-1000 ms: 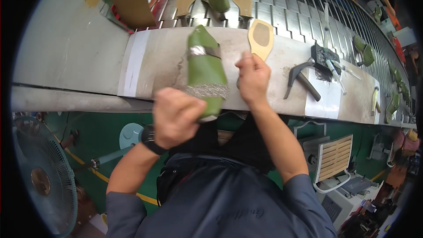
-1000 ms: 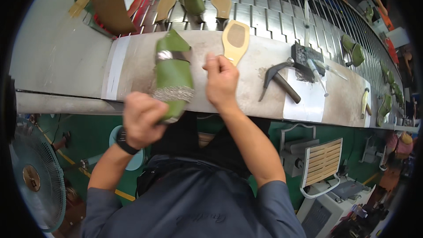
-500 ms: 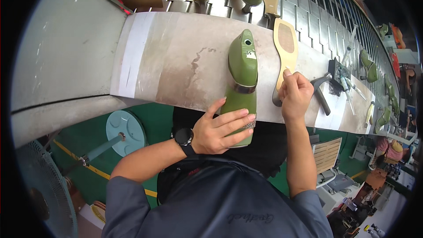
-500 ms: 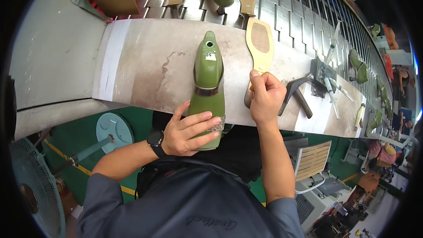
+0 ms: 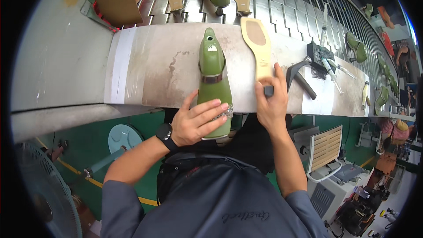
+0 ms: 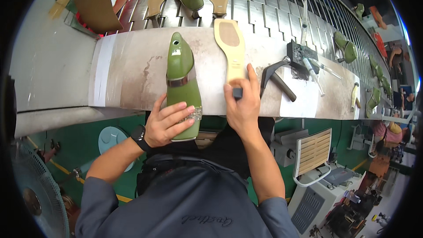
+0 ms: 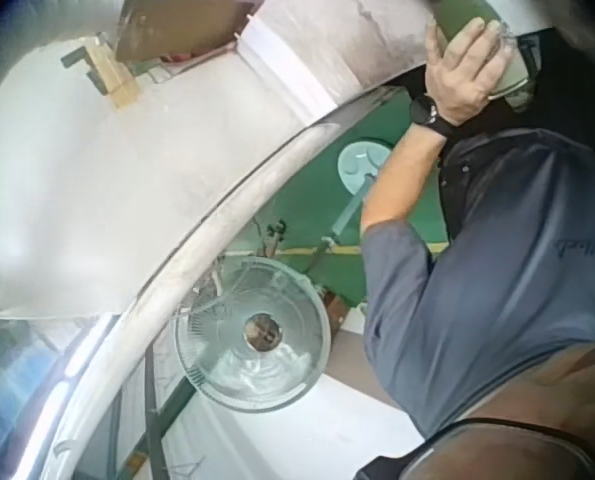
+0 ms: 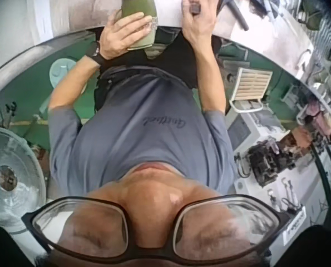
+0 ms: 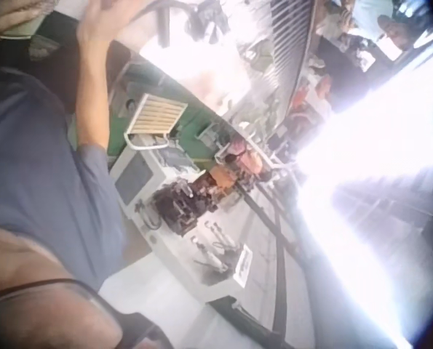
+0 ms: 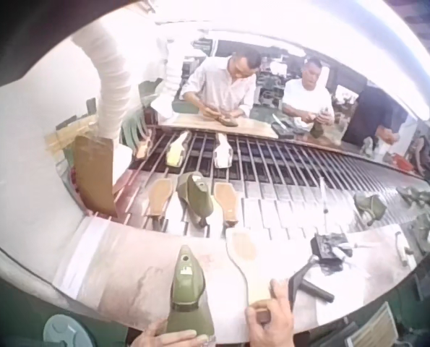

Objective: The person assembles high-heeled shoes by taking shoe lasts and soles from a conveyor belt, pressing each sole onto a shoe last by hand, hammering around the seams with a hammer, and placing the shoes onto the conveyor belt.

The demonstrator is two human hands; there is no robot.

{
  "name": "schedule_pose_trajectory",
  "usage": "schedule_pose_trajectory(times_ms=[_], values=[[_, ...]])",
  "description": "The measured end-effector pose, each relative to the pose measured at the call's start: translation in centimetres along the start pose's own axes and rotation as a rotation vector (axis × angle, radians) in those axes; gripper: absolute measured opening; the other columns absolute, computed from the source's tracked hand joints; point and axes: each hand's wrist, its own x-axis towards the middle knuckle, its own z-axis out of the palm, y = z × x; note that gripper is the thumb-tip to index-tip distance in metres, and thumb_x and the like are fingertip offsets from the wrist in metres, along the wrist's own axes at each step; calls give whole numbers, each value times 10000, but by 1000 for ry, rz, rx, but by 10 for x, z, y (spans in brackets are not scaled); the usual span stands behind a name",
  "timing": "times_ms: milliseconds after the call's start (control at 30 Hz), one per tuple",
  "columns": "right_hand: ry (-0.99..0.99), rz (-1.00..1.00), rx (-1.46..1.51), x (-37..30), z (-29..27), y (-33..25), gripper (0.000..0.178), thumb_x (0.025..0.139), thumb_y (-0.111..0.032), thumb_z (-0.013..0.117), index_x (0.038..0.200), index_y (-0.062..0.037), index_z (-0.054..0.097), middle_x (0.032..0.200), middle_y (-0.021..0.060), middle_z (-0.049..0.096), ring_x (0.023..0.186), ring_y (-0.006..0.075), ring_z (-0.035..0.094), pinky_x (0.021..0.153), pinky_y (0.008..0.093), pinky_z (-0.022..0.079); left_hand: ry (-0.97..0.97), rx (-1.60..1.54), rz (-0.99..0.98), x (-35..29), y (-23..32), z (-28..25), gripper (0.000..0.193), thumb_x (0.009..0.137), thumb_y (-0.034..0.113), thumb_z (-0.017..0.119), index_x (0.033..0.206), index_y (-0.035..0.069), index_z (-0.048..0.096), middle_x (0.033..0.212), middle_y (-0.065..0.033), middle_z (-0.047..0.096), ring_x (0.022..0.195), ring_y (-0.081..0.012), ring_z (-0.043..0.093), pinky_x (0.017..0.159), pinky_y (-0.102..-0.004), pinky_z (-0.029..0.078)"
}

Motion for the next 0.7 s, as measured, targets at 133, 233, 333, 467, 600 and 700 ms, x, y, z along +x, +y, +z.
schedule_pose_trajectory(times_ms=[133, 233, 333, 467, 600, 700], values=[[-30, 401, 690, -91, -53, -13, 360, 967, -73, 706, 1289, 9, 569, 1564, 300, 490, 1409, 352, 540, 1117, 446, 457, 42, -104, -19, 45, 18, -50, 420, 900, 171, 788, 1305, 129, 680, 1421, -95, 687, 1368, -301, 611, 1238, -642, 280], [-11, 685, 1310, -142, -77, -30, 484, 1051, -216, 620, 1460, -7, 466, 1461, 294, 580, 1322, 355, 617, 1075, 472, 505, 272, -405, -106, 93, 14, -85, 497, 875, 119, 831, 1340, 87, 657, 1349, -161, 719, 1288, -324, 676, 1236, -594, 313], [-282, 1048, 1362, -119, -57, -25, 430, 1075, -228, 595, 1422, 11, 508, 1132, 227, 730, 920, 299, 764, 803, 406, 637, 343, -670, -377, 126, 5, -103, 415, 956, 105, 710, 1336, -40, 627, 1322, -220, 709, 1201, -315, 712, 1106, -511, 504], [-232, 933, 1259, -88, -56, -39, 293, 1039, -157, 667, 1237, 56, 633, 980, 190, 751, 818, 273, 769, 767, 406, 654, 410, -1173, -544, 148, 3, -125, 431, 1007, 152, 636, 1339, -120, 594, 1341, -243, 687, 1146, -301, 727, 959, -428, 613], [-222, 466, 1214, -66, -83, -63, 407, 1037, -248, 699, 1216, 112, 634, 994, 250, 752, 786, 298, 771, 754, 436, 665, 163, -1251, -656, 147, -14, -111, 465, 990, 192, 691, 1327, -111, 586, 1323, -241, 691, 1128, -291, 732, 988, -432, 607], [-333, 351, 1199, -38, -103, -97, 442, 1034, -255, 701, 1231, 132, 623, 1009, 254, 748, 816, 297, 771, 766, 438, 667, 245, -1382, -565, 152, 0, -95, 503, 962, 115, 723, 1399, -28, 521, 1288, -268, 703, 1113, -284, 740, 988, -425, 608]])
